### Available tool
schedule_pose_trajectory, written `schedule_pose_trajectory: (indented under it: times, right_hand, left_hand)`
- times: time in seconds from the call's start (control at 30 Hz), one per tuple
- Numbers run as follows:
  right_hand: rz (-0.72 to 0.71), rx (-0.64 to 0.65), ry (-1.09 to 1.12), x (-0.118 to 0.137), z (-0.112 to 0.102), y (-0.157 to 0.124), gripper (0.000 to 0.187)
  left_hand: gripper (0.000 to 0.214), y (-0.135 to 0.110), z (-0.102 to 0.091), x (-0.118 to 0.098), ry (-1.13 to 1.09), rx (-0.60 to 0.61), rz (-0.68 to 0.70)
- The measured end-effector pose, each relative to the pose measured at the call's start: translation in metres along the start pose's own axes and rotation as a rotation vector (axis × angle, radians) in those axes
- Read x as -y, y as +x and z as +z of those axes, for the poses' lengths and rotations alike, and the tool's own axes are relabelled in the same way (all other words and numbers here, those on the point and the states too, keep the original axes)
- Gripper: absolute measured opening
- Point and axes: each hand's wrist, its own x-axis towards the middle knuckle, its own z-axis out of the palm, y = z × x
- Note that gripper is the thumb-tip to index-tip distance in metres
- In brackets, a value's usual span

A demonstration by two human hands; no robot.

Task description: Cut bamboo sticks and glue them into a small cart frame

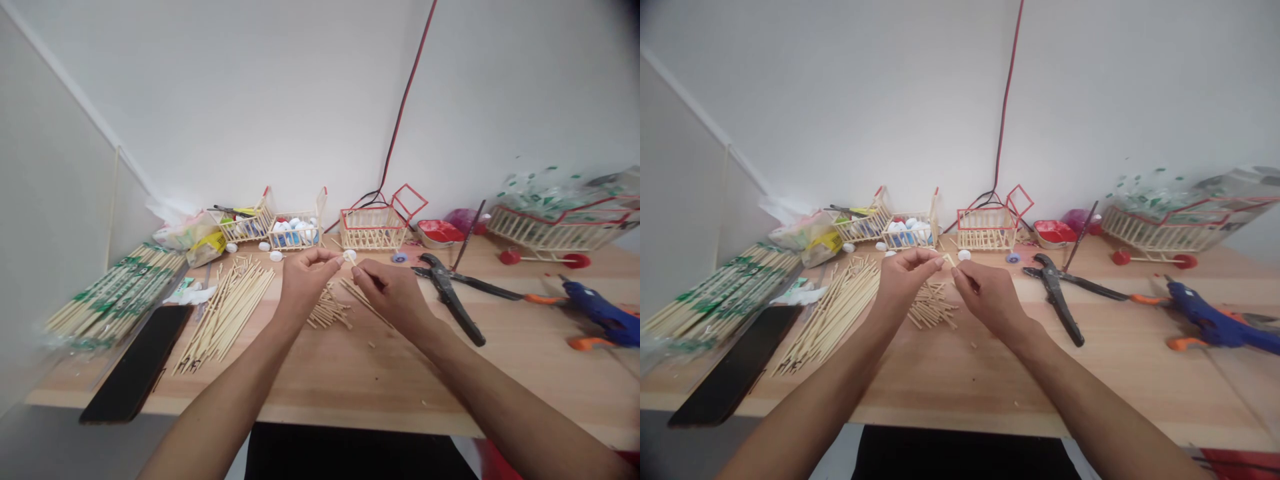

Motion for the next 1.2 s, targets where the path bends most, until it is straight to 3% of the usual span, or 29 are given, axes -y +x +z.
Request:
schedule_pose_trajectory:
  times: [1.2]
  right_hand:
    - [0.037, -0.007, 0.048, 0.0037, -0.0027, -0.0014, 0.031]
  left_hand:
    - [0.013, -0.0005, 0.0013, -0.001, 0.013, 0.009, 0.012]
